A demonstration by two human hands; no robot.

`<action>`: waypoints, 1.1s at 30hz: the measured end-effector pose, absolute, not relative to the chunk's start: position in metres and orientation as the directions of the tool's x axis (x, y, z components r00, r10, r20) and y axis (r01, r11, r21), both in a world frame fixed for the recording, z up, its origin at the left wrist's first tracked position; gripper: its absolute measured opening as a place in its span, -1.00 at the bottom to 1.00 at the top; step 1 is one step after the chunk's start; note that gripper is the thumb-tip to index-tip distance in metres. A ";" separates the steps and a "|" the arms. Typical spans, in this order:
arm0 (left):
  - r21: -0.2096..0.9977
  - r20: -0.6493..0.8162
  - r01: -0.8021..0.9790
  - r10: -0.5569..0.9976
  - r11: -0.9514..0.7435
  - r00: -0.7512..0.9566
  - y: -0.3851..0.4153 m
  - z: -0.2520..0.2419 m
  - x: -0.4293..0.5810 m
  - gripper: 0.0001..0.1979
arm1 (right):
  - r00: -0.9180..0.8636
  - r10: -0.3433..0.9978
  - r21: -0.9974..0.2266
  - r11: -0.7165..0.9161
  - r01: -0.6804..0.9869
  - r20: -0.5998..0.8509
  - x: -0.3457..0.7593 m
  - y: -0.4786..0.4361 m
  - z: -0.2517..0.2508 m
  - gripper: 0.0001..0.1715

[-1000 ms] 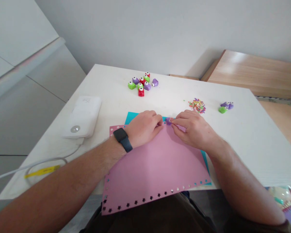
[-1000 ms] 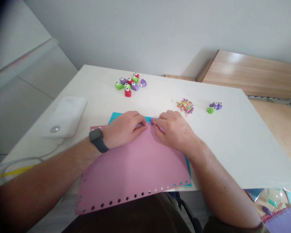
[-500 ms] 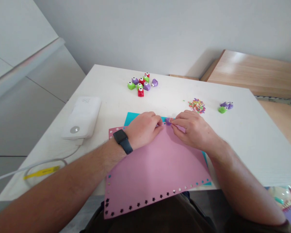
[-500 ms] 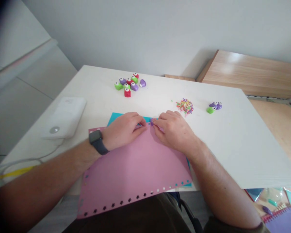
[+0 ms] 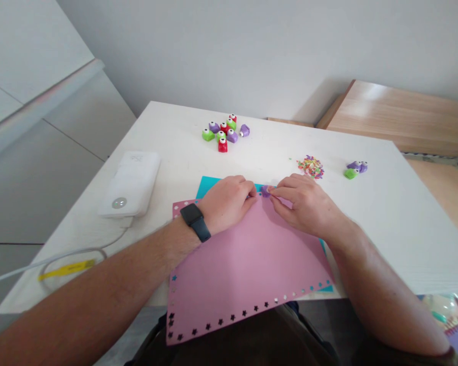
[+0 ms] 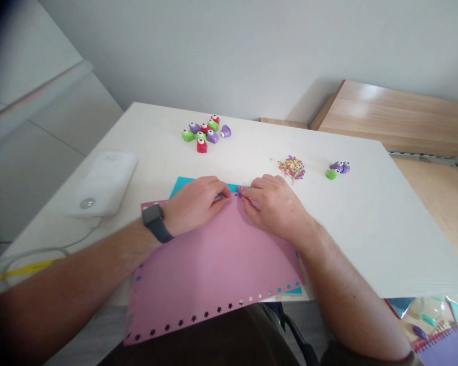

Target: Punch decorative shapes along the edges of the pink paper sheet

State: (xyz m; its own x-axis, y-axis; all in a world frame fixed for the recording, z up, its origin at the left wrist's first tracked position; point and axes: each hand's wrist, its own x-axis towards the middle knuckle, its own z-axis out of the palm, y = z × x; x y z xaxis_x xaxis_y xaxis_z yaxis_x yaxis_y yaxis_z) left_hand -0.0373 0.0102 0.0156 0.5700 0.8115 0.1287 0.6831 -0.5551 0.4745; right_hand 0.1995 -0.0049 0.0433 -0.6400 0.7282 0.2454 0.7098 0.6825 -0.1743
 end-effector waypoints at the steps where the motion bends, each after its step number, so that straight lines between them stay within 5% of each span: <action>1: 0.477 0.131 0.681 0.811 -0.556 0.571 0.010 0.015 -0.037 -0.86 | -0.641 0.726 -0.174 0.684 0.708 0.248 0.199 -0.005 0.043 -0.74; 33: 0.476 0.142 0.704 0.836 -0.527 0.530 0.011 0.011 -0.035 -0.86 | -0.640 0.735 -0.161 0.676 0.719 0.225 0.198 -0.007 0.046 -0.75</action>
